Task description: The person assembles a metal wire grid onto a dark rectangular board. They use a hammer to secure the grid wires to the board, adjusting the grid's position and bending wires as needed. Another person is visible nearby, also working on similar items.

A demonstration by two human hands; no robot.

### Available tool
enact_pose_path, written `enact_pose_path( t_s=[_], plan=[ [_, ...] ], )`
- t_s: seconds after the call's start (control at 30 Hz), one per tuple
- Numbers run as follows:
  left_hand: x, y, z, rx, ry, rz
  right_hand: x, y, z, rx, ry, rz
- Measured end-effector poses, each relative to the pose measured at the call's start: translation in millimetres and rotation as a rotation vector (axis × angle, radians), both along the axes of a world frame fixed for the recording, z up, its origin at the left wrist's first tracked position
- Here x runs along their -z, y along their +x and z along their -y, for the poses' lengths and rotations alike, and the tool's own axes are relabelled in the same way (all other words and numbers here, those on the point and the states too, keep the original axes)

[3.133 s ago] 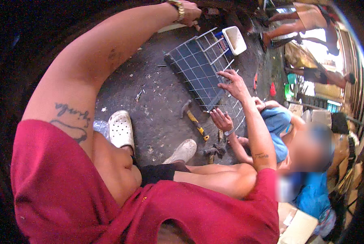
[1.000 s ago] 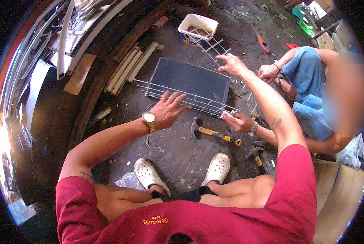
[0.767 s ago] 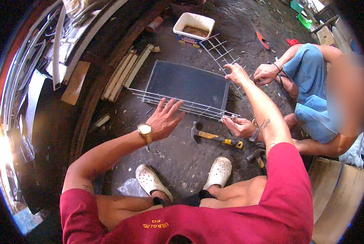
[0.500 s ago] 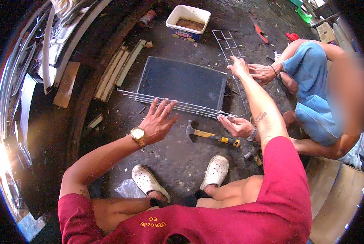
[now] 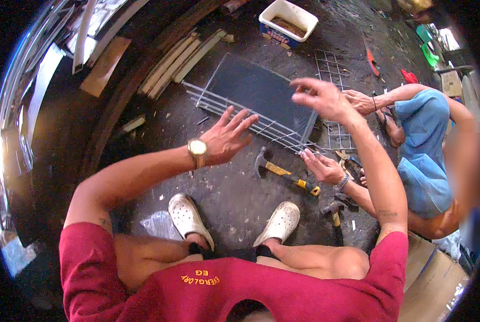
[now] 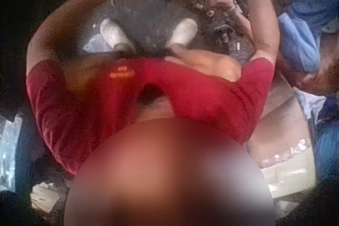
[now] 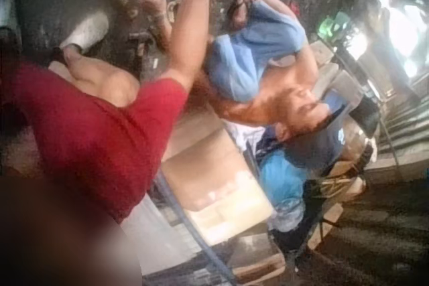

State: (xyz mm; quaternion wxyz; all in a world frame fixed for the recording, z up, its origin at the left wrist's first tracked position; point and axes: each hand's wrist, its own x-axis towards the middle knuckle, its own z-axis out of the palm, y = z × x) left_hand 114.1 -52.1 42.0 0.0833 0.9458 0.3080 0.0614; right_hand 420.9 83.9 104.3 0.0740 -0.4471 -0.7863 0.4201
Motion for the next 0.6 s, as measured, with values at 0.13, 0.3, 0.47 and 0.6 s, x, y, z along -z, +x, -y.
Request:
enact_pose_path(
  t_s=[0.13,0.3,0.47,0.6],
  plan=[
    [-4.7,0.6,0.6,0.002,0.009,-0.040,-3.1,-28.0,59.4,-0.119,-0.144,0.097],
    [-17.0,-17.5,22.4,0.085,-0.002,-0.068,8.6,-35.6,89.3,-0.095,-0.002,0.163],
    [-24.4,-84.4,59.9,0.145,-0.181,-0.216,8.7,-37.0,90.3,-0.075,-0.021,0.133],
    [-6.6,-116.1,87.8,-0.192,-0.387,-0.233,11.1,-38.6,93.8,-0.074,0.067,0.206]
  ],
)
